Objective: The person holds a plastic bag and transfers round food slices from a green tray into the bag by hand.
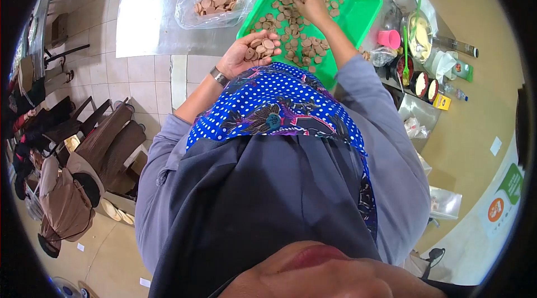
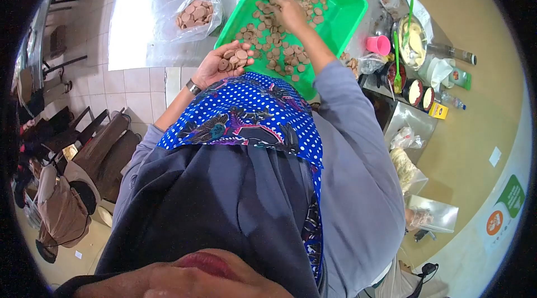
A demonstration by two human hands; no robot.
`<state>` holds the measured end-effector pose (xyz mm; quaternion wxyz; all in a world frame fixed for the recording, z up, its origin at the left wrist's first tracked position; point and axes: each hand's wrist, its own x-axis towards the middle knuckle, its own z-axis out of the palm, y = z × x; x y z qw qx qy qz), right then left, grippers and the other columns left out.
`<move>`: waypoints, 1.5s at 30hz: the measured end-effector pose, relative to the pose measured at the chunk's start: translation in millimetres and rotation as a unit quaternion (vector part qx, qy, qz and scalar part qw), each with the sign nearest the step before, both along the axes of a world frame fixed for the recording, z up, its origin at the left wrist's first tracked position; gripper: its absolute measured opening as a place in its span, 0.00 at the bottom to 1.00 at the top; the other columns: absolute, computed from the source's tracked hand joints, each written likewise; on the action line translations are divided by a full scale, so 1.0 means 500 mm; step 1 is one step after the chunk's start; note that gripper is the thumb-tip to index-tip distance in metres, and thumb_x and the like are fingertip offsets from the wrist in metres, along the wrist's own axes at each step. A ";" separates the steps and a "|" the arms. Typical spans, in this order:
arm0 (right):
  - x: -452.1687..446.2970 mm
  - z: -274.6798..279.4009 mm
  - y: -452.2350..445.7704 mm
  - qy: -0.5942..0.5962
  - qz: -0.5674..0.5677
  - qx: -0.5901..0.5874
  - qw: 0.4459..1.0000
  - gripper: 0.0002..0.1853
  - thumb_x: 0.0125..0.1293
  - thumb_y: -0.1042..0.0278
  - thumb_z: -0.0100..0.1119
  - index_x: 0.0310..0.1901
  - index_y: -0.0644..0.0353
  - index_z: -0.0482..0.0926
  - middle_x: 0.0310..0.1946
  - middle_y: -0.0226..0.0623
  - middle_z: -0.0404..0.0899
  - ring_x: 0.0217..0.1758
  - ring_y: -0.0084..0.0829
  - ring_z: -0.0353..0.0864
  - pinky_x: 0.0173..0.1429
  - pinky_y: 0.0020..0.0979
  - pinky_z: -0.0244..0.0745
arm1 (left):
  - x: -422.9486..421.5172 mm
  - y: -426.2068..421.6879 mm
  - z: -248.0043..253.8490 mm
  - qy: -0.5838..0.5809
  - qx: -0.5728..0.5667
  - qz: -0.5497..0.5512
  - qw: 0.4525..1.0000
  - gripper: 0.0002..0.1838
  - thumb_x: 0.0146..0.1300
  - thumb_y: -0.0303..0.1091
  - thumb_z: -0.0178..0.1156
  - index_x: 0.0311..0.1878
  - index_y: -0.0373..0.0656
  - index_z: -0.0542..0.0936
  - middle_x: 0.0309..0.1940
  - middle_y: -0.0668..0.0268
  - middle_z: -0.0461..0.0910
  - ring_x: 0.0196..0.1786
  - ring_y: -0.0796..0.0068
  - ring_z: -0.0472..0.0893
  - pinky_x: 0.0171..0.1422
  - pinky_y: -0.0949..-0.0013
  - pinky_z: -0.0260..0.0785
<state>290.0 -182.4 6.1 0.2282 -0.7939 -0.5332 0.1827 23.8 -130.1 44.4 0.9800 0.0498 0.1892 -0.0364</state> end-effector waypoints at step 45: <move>-0.182 0.265 -0.058 0.292 0.177 0.033 0.939 0.17 0.53 0.81 0.59 0.47 0.57 0.78 0.34 0.28 0.77 0.41 0.20 0.75 0.40 0.25 0.72 | 0.008 0.013 0.032 0.015 -0.017 0.027 0.999 0.22 0.72 0.44 0.42 0.58 0.35 0.69 0.53 0.52 0.75 0.57 0.56 0.75 0.53 0.58 0.76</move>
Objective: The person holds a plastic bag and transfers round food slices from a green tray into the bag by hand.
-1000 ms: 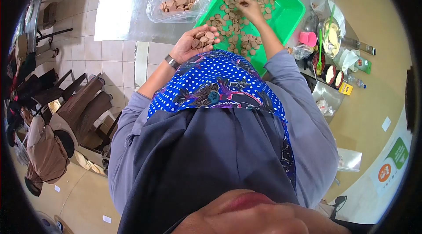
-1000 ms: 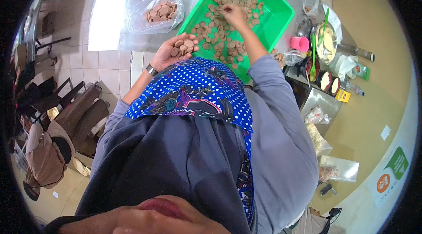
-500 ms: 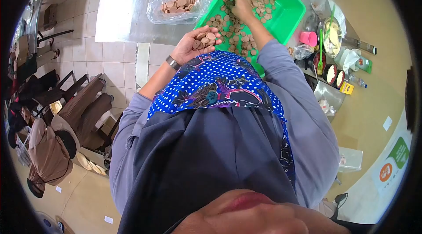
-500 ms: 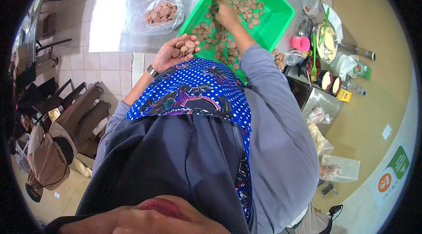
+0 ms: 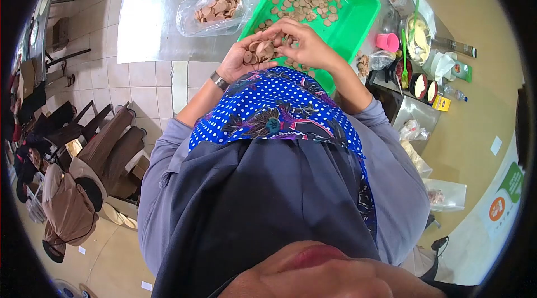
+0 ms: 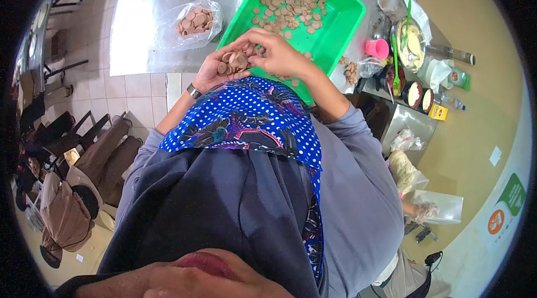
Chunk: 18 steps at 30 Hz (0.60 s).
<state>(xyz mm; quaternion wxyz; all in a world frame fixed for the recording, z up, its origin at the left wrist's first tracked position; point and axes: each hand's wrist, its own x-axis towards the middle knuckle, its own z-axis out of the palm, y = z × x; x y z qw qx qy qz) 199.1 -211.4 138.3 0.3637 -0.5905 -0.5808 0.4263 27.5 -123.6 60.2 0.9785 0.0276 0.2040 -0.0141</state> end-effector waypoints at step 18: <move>0.408 -0.349 -0.038 -0.224 -0.453 -0.184 0.843 0.12 0.50 0.62 0.65 0.35 0.58 0.81 0.31 0.39 0.82 0.34 0.33 0.81 0.41 0.34 0.75 | -0.013 -0.017 -0.015 -0.013 0.007 0.010 1.000 0.18 0.71 0.41 0.45 0.50 0.35 0.73 0.45 0.55 0.79 0.47 0.63 0.81 0.36 0.70 0.81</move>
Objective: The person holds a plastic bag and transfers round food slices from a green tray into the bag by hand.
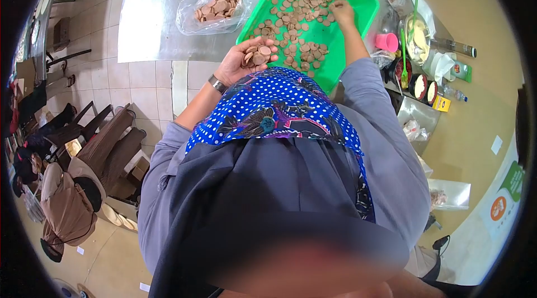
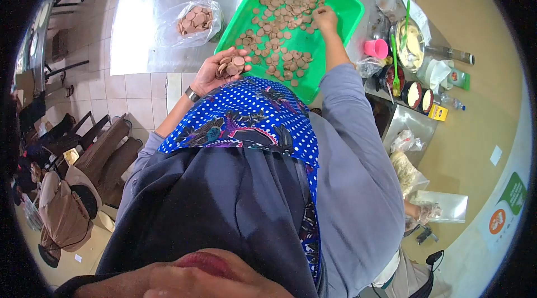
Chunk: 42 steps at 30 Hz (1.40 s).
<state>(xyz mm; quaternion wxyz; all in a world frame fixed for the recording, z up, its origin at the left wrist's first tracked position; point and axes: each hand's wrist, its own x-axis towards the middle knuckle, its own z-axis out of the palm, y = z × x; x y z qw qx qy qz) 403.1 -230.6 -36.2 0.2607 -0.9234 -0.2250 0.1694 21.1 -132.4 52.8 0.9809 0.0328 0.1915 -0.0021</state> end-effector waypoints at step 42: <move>-0.085 0.008 -0.013 -0.136 0.208 -0.034 0.968 0.11 0.52 0.71 0.63 0.39 0.53 0.81 0.43 0.39 0.76 0.46 0.40 0.79 0.48 0.38 0.75 | -0.012 -0.006 -0.012 0.005 -0.031 -0.029 0.999 0.16 0.69 0.38 0.48 0.51 0.34 0.72 0.43 0.57 0.78 0.42 0.67 0.80 0.21 0.80 0.71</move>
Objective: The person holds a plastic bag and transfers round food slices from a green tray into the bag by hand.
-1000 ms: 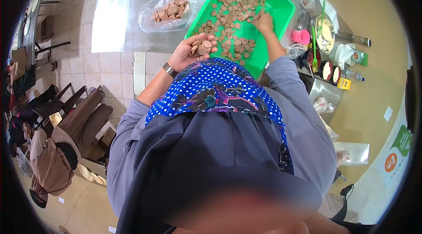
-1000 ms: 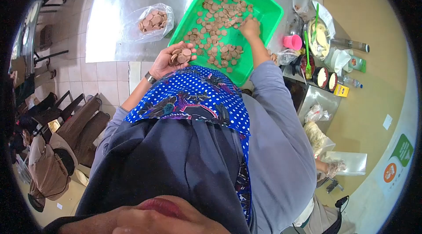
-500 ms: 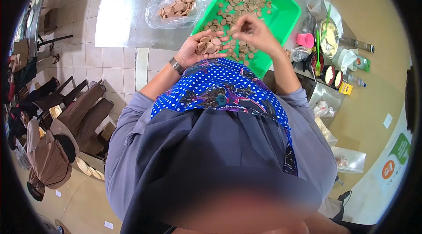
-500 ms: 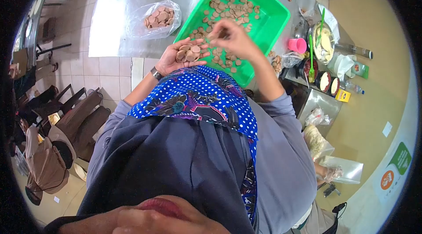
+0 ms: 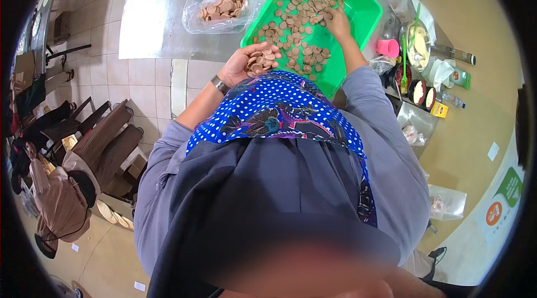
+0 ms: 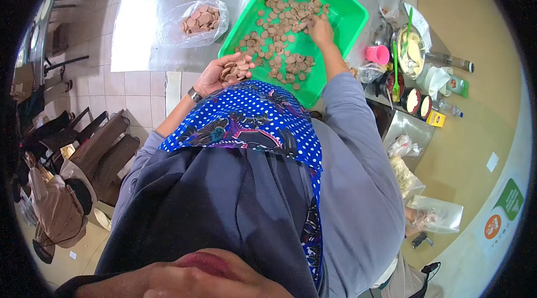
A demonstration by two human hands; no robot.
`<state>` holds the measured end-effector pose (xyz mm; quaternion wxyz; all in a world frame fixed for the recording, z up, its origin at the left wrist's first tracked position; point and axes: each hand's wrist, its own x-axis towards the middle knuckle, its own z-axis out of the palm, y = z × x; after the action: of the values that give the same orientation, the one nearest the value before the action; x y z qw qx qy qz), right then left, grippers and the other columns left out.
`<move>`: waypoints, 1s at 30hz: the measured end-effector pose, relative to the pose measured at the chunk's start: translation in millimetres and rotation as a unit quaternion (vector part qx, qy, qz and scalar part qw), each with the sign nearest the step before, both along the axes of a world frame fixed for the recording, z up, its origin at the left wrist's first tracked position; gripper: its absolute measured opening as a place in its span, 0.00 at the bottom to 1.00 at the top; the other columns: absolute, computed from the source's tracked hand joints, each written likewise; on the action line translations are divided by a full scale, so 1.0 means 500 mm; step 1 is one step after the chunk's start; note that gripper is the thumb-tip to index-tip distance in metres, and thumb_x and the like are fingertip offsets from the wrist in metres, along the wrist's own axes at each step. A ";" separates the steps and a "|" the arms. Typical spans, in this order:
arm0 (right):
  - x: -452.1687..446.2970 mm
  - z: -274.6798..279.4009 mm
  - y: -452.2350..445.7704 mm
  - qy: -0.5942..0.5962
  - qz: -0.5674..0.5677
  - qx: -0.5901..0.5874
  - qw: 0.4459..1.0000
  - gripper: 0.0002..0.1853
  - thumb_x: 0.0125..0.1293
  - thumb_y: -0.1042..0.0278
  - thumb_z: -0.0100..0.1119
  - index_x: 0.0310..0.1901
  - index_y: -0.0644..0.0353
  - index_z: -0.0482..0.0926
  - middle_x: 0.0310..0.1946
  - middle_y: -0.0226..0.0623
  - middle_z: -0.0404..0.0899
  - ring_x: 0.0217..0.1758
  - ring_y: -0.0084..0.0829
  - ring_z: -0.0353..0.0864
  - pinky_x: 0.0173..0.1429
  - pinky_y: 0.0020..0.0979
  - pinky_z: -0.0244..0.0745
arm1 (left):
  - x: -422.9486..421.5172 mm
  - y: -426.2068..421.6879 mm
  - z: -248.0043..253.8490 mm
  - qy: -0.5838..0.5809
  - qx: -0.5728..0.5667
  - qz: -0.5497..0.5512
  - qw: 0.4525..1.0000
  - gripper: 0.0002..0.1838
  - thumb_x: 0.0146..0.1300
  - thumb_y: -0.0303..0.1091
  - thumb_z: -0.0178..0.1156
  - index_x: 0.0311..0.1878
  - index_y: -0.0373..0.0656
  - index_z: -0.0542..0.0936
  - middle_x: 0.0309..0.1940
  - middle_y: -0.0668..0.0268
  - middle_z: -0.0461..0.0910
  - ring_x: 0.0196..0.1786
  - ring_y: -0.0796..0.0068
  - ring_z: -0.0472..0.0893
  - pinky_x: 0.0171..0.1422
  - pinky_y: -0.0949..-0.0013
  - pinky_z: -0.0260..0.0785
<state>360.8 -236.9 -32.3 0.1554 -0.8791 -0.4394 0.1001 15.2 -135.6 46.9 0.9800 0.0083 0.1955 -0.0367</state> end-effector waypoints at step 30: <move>-0.059 0.001 0.094 -0.088 0.122 -0.014 0.989 0.15 0.55 0.68 0.60 0.45 0.58 0.78 0.41 0.44 0.77 0.44 0.43 0.77 0.47 0.41 0.72 | -0.076 0.039 -0.016 -0.062 -0.032 0.156 0.985 0.19 0.70 0.41 0.45 0.51 0.33 0.71 0.48 0.51 0.76 0.45 0.62 0.79 0.30 0.72 0.75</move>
<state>331.5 -189.8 -31.9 0.0901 -0.8266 -0.5535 0.0468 -22.9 -116.2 39.1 0.9836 -0.0516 0.1324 0.1107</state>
